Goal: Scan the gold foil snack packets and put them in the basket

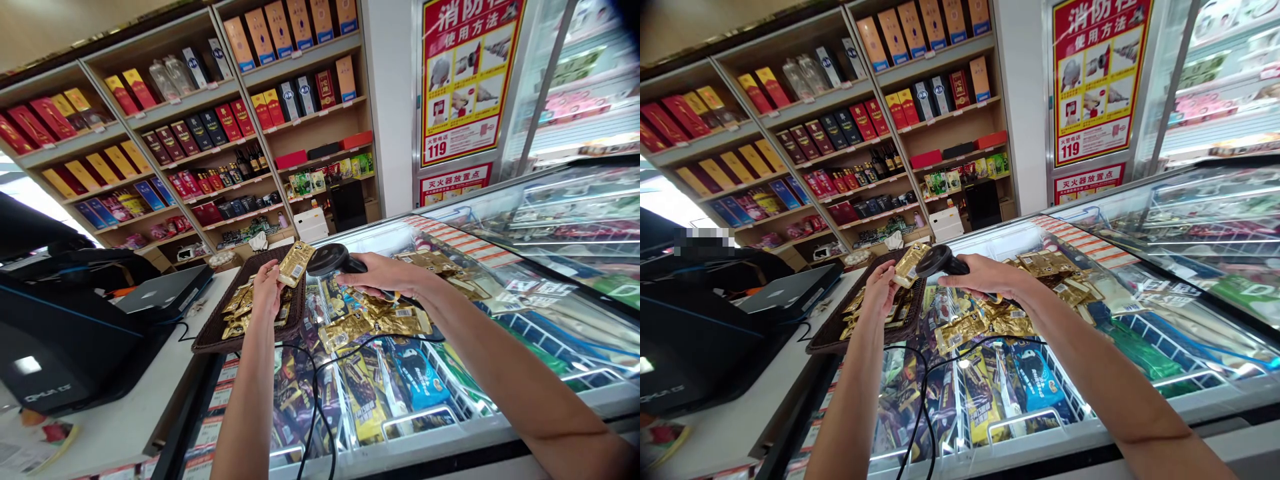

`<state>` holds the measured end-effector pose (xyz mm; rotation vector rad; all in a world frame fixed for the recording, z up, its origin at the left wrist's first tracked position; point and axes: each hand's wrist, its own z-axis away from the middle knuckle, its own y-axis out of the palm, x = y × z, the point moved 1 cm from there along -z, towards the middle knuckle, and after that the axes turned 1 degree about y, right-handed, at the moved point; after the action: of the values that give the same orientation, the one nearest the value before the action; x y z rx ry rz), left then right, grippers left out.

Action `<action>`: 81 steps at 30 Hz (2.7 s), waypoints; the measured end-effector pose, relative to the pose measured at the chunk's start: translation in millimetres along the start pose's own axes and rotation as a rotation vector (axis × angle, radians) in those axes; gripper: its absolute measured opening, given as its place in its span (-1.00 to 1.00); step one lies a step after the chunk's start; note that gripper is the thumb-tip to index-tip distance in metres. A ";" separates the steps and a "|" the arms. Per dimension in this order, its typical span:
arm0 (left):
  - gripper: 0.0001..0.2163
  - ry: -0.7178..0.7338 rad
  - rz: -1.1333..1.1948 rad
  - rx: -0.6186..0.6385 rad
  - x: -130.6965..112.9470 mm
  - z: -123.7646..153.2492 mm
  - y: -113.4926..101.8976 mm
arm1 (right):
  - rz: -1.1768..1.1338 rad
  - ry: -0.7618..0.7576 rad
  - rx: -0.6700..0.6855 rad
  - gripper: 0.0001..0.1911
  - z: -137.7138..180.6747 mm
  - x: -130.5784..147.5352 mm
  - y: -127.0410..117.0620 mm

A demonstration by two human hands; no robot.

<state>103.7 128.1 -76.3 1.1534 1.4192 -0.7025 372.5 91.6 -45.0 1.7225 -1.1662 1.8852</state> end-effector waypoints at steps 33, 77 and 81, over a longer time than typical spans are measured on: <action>-0.57 0.116 -1.411 0.943 66.9 44.5 38.4 | 0.361 0.195 0.317 -0.47 27.4 -22.2 -54.8; -0.68 0.004 -0.466 0.273 -14.8 12.0 -13.3 | 0.149 -0.007 0.021 -0.50 6.2 1.8 -10.2; -0.67 0.008 -0.476 0.277 -15.2 12.1 -13.2 | 0.177 0.011 0.022 -0.48 6.8 2.8 -10.1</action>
<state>94.6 108.7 -66.5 1.0291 1.6596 -1.2613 383.7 91.9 -39.4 1.6656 -1.3382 2.0131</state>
